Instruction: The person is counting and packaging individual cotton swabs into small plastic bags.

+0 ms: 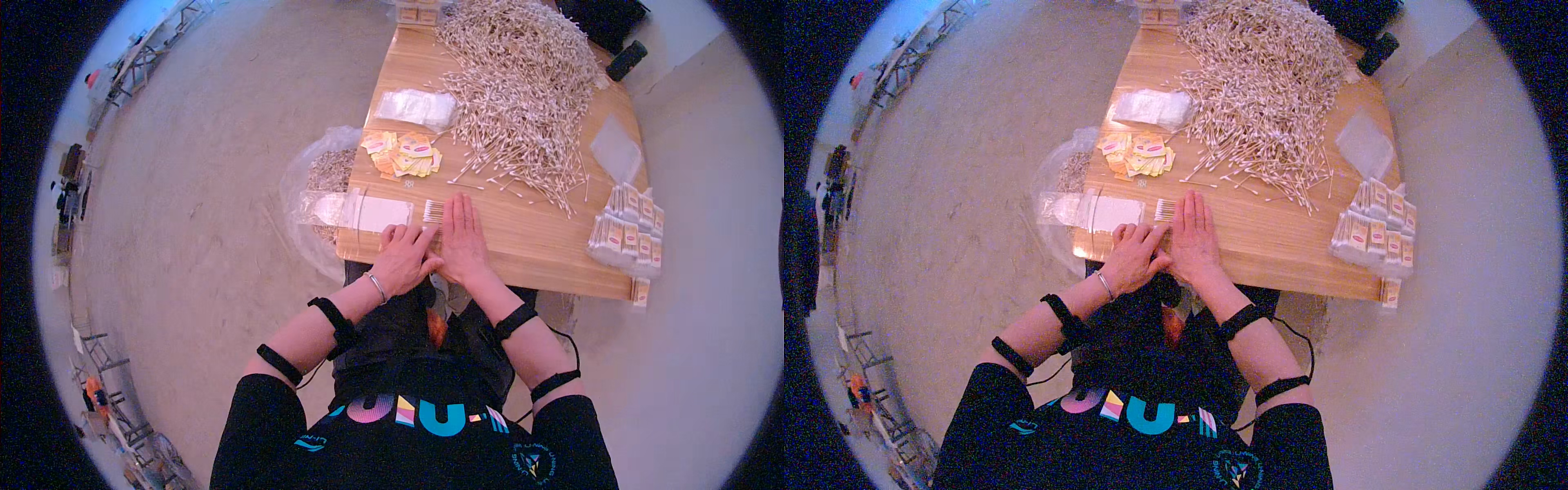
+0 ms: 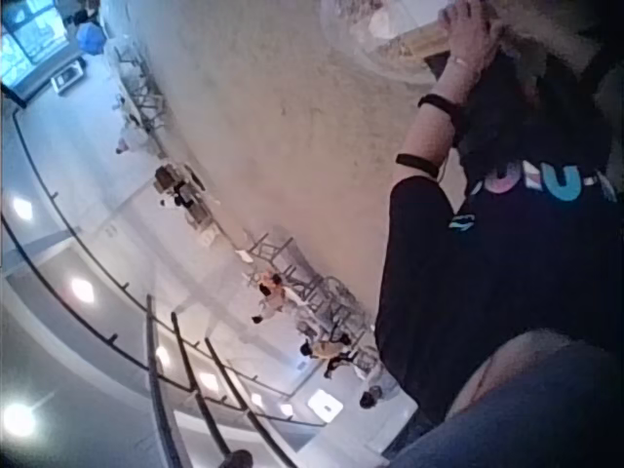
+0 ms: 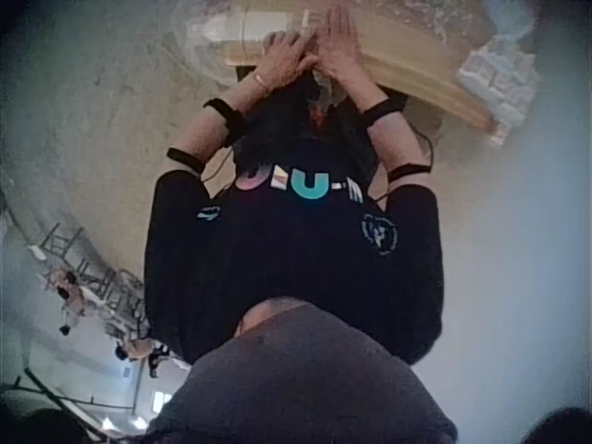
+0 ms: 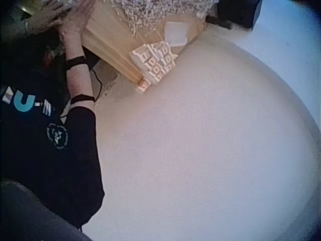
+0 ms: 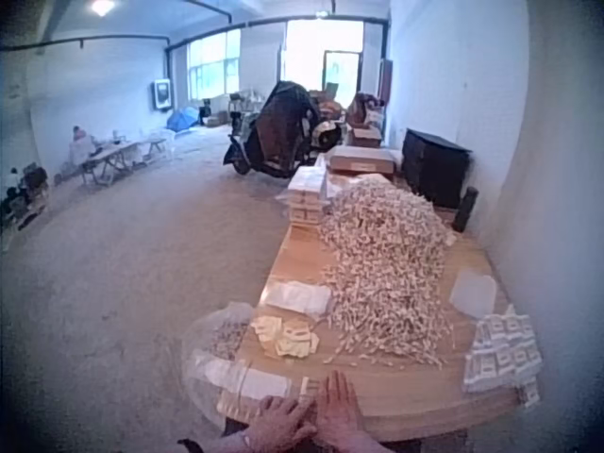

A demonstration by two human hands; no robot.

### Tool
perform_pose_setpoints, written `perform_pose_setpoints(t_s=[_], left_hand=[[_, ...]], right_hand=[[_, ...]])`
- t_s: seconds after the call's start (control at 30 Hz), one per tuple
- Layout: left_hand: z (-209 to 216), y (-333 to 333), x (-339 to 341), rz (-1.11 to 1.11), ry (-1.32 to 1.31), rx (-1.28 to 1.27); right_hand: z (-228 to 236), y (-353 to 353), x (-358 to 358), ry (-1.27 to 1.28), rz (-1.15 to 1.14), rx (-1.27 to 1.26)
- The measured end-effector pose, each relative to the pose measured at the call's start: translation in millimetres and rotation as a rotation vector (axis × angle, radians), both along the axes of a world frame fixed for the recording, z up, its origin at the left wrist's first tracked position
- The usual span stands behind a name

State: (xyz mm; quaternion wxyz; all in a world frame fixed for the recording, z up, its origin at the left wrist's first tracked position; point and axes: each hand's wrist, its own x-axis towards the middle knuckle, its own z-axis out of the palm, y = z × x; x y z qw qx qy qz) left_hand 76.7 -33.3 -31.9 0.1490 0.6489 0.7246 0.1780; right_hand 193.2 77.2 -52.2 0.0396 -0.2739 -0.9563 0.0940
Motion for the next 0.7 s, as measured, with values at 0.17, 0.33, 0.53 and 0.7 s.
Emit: perform_pose_setpoints(t_s=[0.17, 0.33, 0.53, 0.7], left_hand=[[2, 2, 2, 0.039, -0.025, 0.025], [2, 6, 3, 0.049, -0.008, 0.001], [2, 8, 1, 0.046, -0.032, -0.032], [1, 11, 1, 0.084, -0.044, 0.019]], right_hand=[[3, -1, 0, -0.018, 0.009, -0.016], [5, -1, 0, -0.034, -0.006, -0.053], [7, -1, -1, -0.104, -0.014, -0.03], [9, -2, -3, -0.132, -0.014, -0.013]])
